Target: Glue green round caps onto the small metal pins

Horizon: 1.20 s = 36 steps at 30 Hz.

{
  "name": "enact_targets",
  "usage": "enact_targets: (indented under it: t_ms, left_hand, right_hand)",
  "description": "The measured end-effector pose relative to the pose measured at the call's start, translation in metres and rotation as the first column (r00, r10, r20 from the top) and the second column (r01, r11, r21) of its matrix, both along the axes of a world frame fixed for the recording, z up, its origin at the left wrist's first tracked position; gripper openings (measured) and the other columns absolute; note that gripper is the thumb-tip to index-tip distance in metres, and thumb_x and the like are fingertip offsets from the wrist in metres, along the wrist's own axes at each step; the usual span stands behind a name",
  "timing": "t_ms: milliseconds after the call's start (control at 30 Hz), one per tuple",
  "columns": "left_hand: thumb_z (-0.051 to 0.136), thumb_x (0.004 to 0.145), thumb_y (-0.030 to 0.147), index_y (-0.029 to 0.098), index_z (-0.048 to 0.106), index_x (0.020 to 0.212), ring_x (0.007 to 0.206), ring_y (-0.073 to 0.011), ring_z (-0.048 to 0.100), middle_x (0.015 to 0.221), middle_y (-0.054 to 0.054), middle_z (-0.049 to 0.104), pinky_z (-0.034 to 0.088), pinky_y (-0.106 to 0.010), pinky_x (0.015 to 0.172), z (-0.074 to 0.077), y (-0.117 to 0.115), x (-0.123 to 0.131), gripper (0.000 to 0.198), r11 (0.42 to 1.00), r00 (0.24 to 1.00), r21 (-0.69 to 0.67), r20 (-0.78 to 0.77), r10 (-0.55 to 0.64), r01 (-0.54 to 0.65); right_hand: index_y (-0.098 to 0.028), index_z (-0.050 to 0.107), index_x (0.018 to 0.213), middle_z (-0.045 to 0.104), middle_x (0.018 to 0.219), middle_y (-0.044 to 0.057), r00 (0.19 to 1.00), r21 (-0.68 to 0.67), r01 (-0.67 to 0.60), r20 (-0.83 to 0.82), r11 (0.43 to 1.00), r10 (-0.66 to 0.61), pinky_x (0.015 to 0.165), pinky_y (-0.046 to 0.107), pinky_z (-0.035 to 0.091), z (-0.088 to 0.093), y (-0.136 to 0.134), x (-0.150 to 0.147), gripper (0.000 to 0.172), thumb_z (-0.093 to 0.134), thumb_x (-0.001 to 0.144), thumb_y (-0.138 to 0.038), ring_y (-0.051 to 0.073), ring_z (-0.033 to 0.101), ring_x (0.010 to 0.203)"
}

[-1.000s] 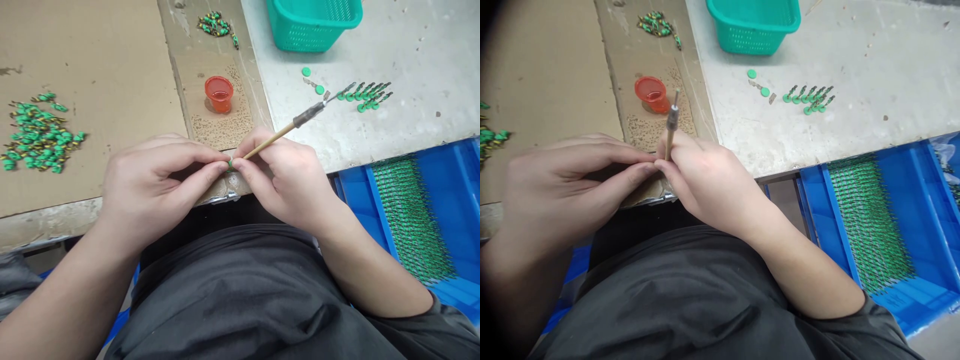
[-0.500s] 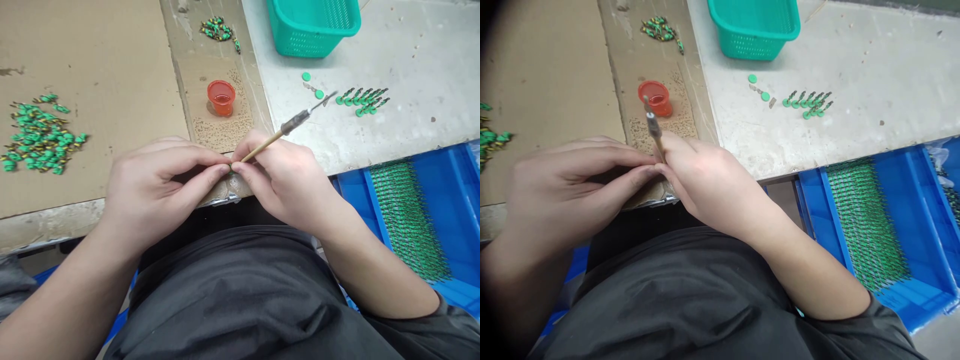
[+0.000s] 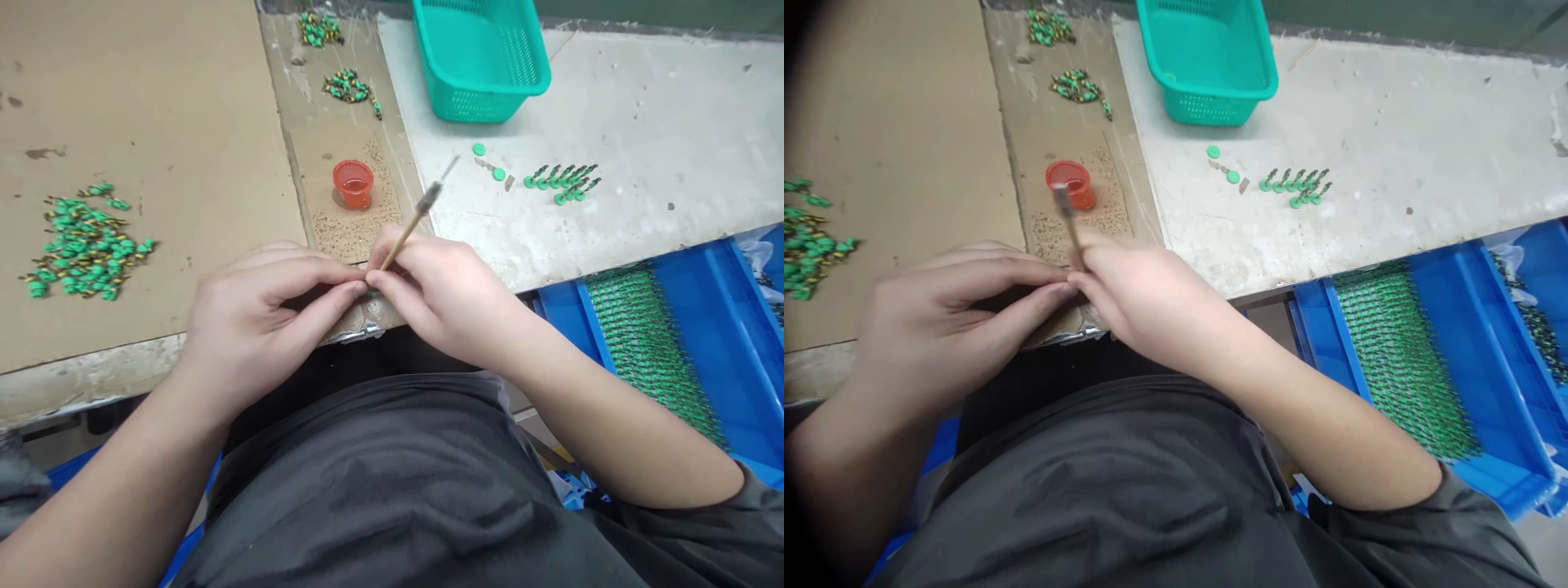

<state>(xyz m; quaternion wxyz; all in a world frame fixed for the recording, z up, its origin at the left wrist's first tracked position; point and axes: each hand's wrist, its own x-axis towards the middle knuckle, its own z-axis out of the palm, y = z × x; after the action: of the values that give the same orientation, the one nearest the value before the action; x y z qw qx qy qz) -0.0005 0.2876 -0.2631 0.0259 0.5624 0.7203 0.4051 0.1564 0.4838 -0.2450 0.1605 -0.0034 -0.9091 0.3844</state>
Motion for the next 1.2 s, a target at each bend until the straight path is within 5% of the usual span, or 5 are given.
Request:
enact_targets:
  t_ms: [200, 533, 867, 1200]
  left_hand:
    - [0.078, 0.117, 0.032, 0.030, 0.089, 0.115, 0.096, -0.0142, 0.082, 0.110, 0.004, 0.091, 0.063, -0.029, 0.094, 0.003, 0.000, 0.004, 0.011, 1.000, 1.000, 0.000, -0.013, 0.026, -0.026]
    - [0.075, 0.114, 0.040, 0.027, 0.082, 0.121, 0.105, -0.0248, 0.077, 0.112, -0.004, 0.084, 0.059, -0.042, 0.101, -0.003, 0.000, -0.002, 0.017, 0.997, 0.979, -0.080, -0.202, -0.005, -0.011]
    - [0.071, 0.117, 0.039, 0.026, 0.076, 0.111, 0.101, -0.0235, 0.072, 0.106, -0.002, 0.078, 0.055, -0.041, 0.096, -0.002, 0.001, -0.003, 0.015, 0.995, 0.980, -0.103, -0.199, -0.025, 0.005]
    - [0.071, 0.118, 0.040, 0.027, 0.076, 0.112, 0.099, -0.0223, 0.073, 0.105, -0.001, 0.078, 0.056, -0.040, 0.094, -0.003, 0.001, -0.003, 0.016, 0.995, 0.978, -0.098, -0.209, -0.026, 0.006]
  right_hand:
    - [-0.018, 0.079, 0.112, 0.088, 0.120, 0.010, 0.997, -0.061, 0.072, -0.004, 0.996, -0.072, 0.108, 0.036, 0.065, 0.000, 0.013, 0.008, 0.016, 0.065, 0.119, -0.020, 0.025, 0.084, 0.115]
    - [-0.018, 0.081, 0.115, 0.087, 0.118, 0.006, 0.997, 0.127, -0.053, 0.057, 0.991, 0.046, 0.108, 0.035, 0.062, 0.014, 0.016, -0.005, 0.019, 0.063, 0.121, -0.020, 0.023, 0.081, 0.110]
    - [-0.025, 0.075, 0.103, 0.087, 0.115, -0.001, 0.990, 0.136, -0.107, 0.105, 0.985, 0.093, 0.107, 0.037, 0.064, 0.015, 0.023, -0.013, 0.024, 0.062, 0.122, -0.030, 0.021, 0.083, 0.109]
    - [-0.023, 0.076, 0.103, 0.087, 0.116, 0.003, 0.984, 0.161, -0.141, 0.127, 0.977, 0.121, 0.106, 0.039, 0.063, 0.018, 0.023, -0.016, 0.023, 0.064, 0.122, -0.025, 0.023, 0.082, 0.108]
